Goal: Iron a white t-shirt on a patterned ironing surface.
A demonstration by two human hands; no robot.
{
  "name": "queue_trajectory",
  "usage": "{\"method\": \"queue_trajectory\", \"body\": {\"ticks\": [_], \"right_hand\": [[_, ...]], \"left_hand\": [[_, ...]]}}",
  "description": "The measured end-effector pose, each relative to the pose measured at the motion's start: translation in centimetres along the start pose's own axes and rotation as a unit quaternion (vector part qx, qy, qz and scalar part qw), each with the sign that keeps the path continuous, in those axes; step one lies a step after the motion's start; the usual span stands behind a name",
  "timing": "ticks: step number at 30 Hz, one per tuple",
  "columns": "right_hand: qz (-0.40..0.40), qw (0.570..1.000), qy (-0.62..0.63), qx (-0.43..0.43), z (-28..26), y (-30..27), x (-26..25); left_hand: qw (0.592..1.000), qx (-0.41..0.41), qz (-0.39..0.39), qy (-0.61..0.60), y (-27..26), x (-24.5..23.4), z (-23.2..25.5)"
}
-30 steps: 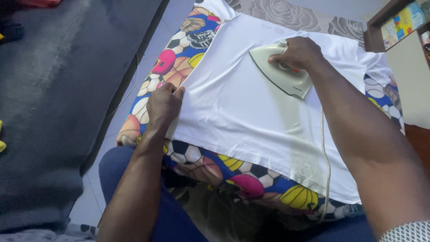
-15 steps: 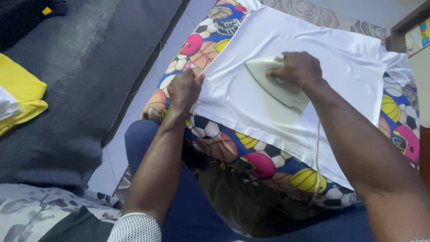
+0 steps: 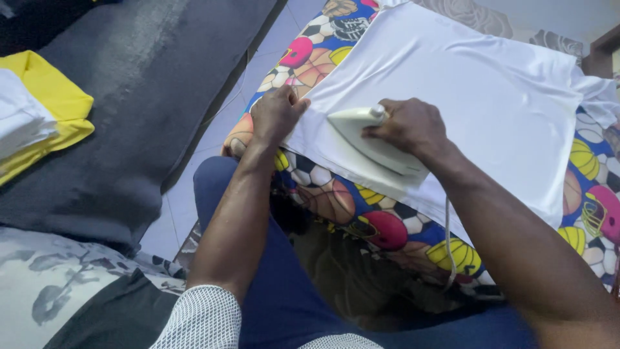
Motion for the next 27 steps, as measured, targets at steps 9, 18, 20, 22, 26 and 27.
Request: {"method": "queue_trajectory", "body": {"ticks": [9,18,20,22,26,27], "right_hand": [[0.013,0.999,0.010,-0.033,-2.9,0.0,0.0],[0.018,0.997,-0.027,-0.069,-7.2,-2.0,0.4],[0.007,0.998,-0.013,-0.059,-7.2,-3.0,0.6],[0.010,0.998,-0.008,-0.054,-8.0,-2.8,0.6],[0.036,0.998,0.009,-0.045,-9.2,-2.6,1.4],[0.042,0.998,0.008,-0.041,-9.0,-2.4,1.1]], "left_hand": [[0.973,-0.127,-0.163,-0.101,-1.3,-3.4,-2.3],[0.972,-0.098,-0.183,-0.114,-1.9,-3.6,-2.8],[0.980,-0.076,-0.180,-0.036,-2.8,-5.0,-1.2],[0.983,-0.071,-0.165,-0.027,-2.6,-4.7,-2.0],[0.998,0.043,-0.025,-0.034,-1.0,-1.2,-7.1],[0.998,0.050,-0.023,-0.036,-1.0,-1.7,-5.6]]}}
Point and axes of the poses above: each hand's wrist, its own y-axis towards the middle knuckle, its own x-axis out of the palm, z = x × y, the point moved 1 cm from there along y, towards the middle knuckle, and after that the axes turned 7 degrees about -y, right-handed, at the moved point
